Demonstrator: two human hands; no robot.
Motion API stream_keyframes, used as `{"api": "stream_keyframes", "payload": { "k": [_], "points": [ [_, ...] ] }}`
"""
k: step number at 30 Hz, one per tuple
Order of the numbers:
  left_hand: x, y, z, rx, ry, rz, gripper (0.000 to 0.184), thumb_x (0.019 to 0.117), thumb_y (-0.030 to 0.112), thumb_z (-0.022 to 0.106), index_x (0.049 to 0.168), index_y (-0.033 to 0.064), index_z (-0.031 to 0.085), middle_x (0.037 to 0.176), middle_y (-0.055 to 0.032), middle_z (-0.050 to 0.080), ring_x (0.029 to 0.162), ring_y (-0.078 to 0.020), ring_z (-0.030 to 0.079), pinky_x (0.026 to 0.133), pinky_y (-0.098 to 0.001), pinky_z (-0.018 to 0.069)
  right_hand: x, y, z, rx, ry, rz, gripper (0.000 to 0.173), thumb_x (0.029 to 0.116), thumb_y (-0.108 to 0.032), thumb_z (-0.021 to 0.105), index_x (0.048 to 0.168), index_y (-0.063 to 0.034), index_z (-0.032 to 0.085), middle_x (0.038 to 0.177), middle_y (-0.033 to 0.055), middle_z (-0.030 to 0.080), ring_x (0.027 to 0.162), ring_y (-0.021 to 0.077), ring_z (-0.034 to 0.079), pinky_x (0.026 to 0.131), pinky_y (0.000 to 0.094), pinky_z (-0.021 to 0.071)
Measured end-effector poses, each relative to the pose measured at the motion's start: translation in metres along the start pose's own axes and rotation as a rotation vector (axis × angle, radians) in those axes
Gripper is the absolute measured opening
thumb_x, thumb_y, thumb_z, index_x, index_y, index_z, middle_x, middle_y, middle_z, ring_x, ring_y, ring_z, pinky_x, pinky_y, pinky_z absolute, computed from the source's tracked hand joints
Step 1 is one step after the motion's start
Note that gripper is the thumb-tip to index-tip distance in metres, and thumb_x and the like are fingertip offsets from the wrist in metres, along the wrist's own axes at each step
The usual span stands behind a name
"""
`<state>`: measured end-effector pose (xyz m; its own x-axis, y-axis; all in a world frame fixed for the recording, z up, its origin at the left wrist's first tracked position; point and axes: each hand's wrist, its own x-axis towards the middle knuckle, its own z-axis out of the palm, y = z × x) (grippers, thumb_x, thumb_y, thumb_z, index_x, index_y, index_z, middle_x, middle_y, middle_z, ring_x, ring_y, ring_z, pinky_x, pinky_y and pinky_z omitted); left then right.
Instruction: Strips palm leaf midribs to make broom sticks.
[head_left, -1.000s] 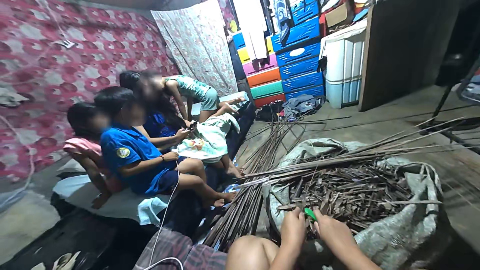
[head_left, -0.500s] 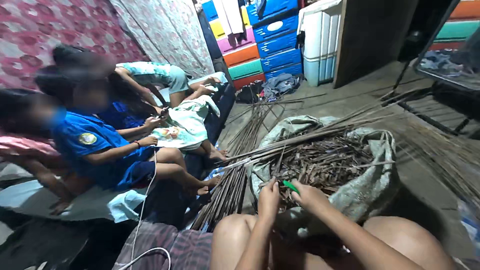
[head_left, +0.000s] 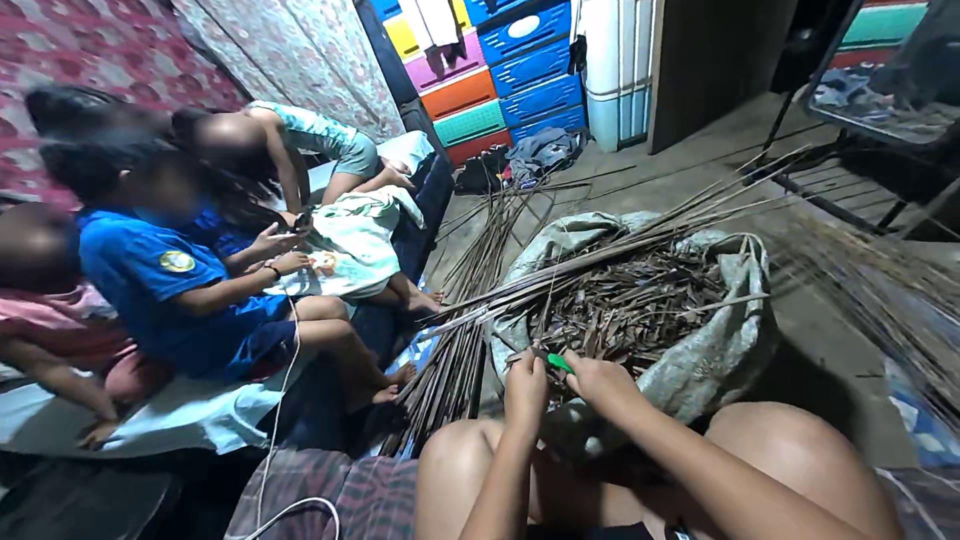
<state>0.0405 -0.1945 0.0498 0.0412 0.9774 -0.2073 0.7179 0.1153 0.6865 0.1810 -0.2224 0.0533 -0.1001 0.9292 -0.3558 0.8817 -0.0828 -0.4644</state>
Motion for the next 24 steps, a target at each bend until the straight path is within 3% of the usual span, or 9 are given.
{"api": "stream_keyframes", "payload": {
  "k": [2,6,11,15,19,21,23,24],
  "points": [
    [0.000,-0.001,0.002,-0.003,-0.001,0.007,0.037,0.1112,0.025,0.043,0.132,0.0054,0.067,0.107,-0.0183,0.071,0.097,-0.0299,0.067,0.090,-0.0515,0.0505,0.003,0.001,0.001,-0.010,0.024,0.017,0.037,0.1115,-0.027,0.042,0.139,-0.0056,0.054,0.120,0.0250,0.070,0.114,0.0440,0.068,0.093,0.0608,0.0530],
    [-0.003,0.001,0.004,-0.041,-0.043,0.017,0.040,0.1117,0.025,0.044,0.144,0.0060,0.059,0.135,-0.0181,0.066,0.127,-0.0307,0.062,0.110,-0.0512,0.0440,0.012,0.004,0.000,-0.027,0.072,0.077,0.037,0.1109,-0.025,0.044,0.140,-0.0049,0.054,0.122,0.0260,0.069,0.114,0.0450,0.068,0.092,0.0613,0.0535],
    [-0.007,0.003,0.008,-0.059,-0.040,0.040,0.039,0.1111,0.024,0.045,0.144,0.0102,0.061,0.132,-0.0167,0.068,0.121,-0.0300,0.065,0.106,-0.0515,0.0464,0.016,0.006,0.000,-0.022,0.150,0.164,0.038,0.1109,-0.023,0.042,0.143,-0.0050,0.052,0.122,0.0247,0.069,0.114,0.0435,0.069,0.091,0.0588,0.0545],
    [-0.009,0.003,0.008,-0.050,-0.048,0.035,0.039,0.1112,0.025,0.045,0.144,0.0105,0.060,0.122,-0.0183,0.070,0.107,-0.0294,0.068,0.097,-0.0494,0.0498,0.020,0.017,-0.013,0.070,0.164,0.273,0.040,0.1111,-0.023,0.040,0.146,-0.0052,0.049,0.124,0.0248,0.068,0.116,0.0436,0.067,0.094,0.0603,0.0534],
    [-0.007,0.001,0.006,-0.058,-0.051,0.014,0.040,0.1113,0.026,0.045,0.145,0.0113,0.059,0.121,-0.0185,0.070,0.104,-0.0292,0.067,0.096,-0.0494,0.0497,0.020,0.031,-0.021,0.207,0.103,0.144,0.037,0.1106,-0.027,0.042,0.139,-0.0061,0.054,0.120,0.0248,0.069,0.115,0.0428,0.067,0.095,0.0616,0.0512],
    [-0.006,0.000,0.006,-0.058,-0.055,0.022,0.040,0.1114,0.026,0.045,0.145,0.0096,0.059,0.124,-0.0189,0.070,0.109,-0.0301,0.068,0.099,-0.0502,0.0491,0.015,0.027,-0.017,0.254,0.026,0.036,0.037,0.1099,-0.027,0.043,0.137,-0.0055,0.057,0.117,0.0256,0.069,0.113,0.0435,0.067,0.095,0.0631,0.0503],
    [-0.006,0.001,0.006,-0.033,-0.045,0.013,0.037,0.1110,0.024,0.045,0.136,0.0053,0.065,0.117,-0.0191,0.072,0.108,-0.0307,0.068,0.098,-0.0518,0.0501,0.010,0.020,-0.009,0.276,-0.044,-0.043,0.036,0.1091,-0.027,0.044,0.132,-0.0048,0.059,0.112,0.0249,0.069,0.108,0.0427,0.067,0.092,0.0630,0.0508],
    [-0.006,0.001,0.007,-0.014,-0.023,0.013,0.035,0.1102,0.023,0.044,0.126,0.0039,0.070,0.104,-0.0180,0.071,0.097,-0.0300,0.067,0.089,-0.0522,0.0505,0.007,0.016,-0.006,0.279,-0.070,-0.058,0.035,0.1091,-0.027,0.044,0.130,-0.0040,0.060,0.111,0.0248,0.069,0.107,0.0422,0.067,0.091,0.0627,0.0507]
  ]
}}
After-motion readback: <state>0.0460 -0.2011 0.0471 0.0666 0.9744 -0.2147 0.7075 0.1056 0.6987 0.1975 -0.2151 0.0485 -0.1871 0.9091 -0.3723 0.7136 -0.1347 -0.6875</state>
